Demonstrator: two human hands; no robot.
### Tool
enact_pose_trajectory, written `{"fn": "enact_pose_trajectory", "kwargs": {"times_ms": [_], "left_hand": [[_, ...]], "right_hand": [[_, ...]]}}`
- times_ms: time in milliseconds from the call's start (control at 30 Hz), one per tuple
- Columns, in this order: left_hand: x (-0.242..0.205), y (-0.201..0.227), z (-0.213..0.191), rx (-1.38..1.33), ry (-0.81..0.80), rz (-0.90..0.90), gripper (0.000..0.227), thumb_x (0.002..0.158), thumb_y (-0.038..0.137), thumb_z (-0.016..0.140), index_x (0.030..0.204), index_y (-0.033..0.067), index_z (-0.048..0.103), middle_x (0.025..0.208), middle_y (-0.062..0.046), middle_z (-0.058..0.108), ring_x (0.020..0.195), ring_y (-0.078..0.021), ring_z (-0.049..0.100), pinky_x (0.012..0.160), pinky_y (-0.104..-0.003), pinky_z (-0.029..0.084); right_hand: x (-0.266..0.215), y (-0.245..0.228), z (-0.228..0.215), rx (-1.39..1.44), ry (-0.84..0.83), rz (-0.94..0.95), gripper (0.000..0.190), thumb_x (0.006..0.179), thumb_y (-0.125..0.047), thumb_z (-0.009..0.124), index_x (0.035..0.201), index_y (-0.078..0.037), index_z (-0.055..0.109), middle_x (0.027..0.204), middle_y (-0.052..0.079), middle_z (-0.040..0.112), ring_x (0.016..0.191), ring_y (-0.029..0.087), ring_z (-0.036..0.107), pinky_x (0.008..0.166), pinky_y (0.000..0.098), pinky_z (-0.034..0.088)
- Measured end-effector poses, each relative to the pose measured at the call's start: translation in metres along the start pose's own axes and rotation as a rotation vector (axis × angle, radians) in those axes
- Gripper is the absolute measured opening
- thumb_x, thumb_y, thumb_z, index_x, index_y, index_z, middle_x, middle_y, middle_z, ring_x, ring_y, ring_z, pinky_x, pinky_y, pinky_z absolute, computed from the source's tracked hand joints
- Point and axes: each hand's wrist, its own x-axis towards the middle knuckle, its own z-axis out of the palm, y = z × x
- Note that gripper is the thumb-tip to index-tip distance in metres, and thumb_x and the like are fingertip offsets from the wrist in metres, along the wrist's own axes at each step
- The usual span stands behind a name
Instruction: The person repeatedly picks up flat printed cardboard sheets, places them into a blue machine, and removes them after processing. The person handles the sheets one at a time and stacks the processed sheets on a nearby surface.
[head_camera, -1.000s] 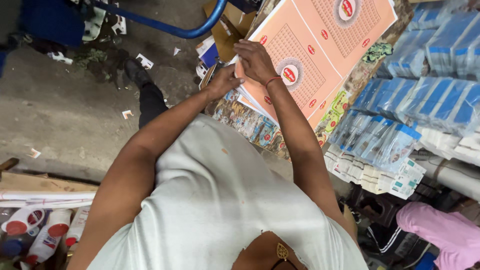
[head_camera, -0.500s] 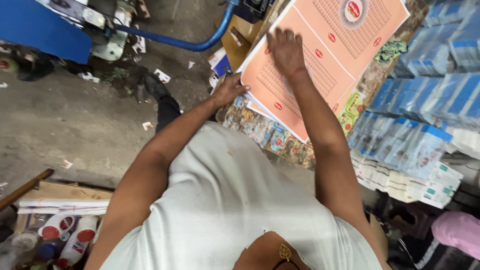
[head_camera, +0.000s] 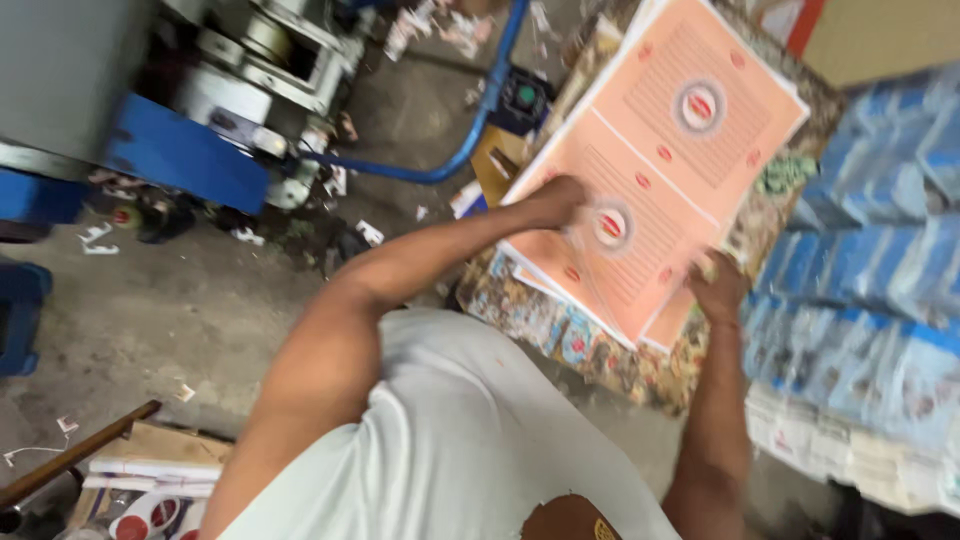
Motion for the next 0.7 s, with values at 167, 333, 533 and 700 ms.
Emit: {"fn": "enact_pose_trajectory", "kwargs": {"times_ms": [167,333,533,700], "left_hand": [[0.073,0.113,-0.119,-0.290,0.192,0.340,0.026,0.087,0.001,0.061,0.107,0.0076,0.076,0.108,-0.011,0.079,0.101,-0.0284,0.075,0.091,-0.040,0.057],[-0.046,0.127,-0.264,-0.655,0.318,0.236,0.032,0.105,0.008,0.061,0.137,0.0065,0.066,0.133,-0.008,0.072,0.123,-0.0202,0.071,0.111,-0.039,0.058],[-0.235,0.020,-0.391,-0.864,0.831,-0.353,0.043,0.099,-0.002,0.052,0.141,0.0002,0.060,0.126,-0.017,0.071,0.071,-0.0153,0.072,0.051,-0.024,0.058],[-0.353,-0.154,-0.428,-0.239,1.053,-0.693,0.041,0.101,-0.004,0.052,0.136,0.0067,0.070,0.119,-0.019,0.074,0.085,-0.0221,0.069,0.070,-0.035,0.056]], "right_hand": [[0.012,-0.056,-0.012,0.891,0.059,0.298,0.055,0.102,-0.028,0.069,0.149,-0.007,0.051,0.127,0.017,0.063,0.111,0.033,0.060,0.094,0.0424,0.048],[0.084,-0.172,0.018,1.421,0.174,0.114,0.051,0.104,-0.007,0.059,0.153,-0.002,0.046,0.143,0.014,0.055,0.126,0.031,0.055,0.108,0.0424,0.048],[0.220,-0.327,0.040,1.505,-0.004,-0.083,0.050,0.098,0.009,0.052,0.147,0.010,0.046,0.149,0.021,0.053,0.137,0.031,0.058,0.119,0.0409,0.051],[0.312,-0.472,0.140,0.758,-0.084,-0.204,0.039,0.092,0.005,0.060,0.130,0.005,0.068,0.133,0.018,0.067,0.120,0.024,0.067,0.102,0.0314,0.055]]}}
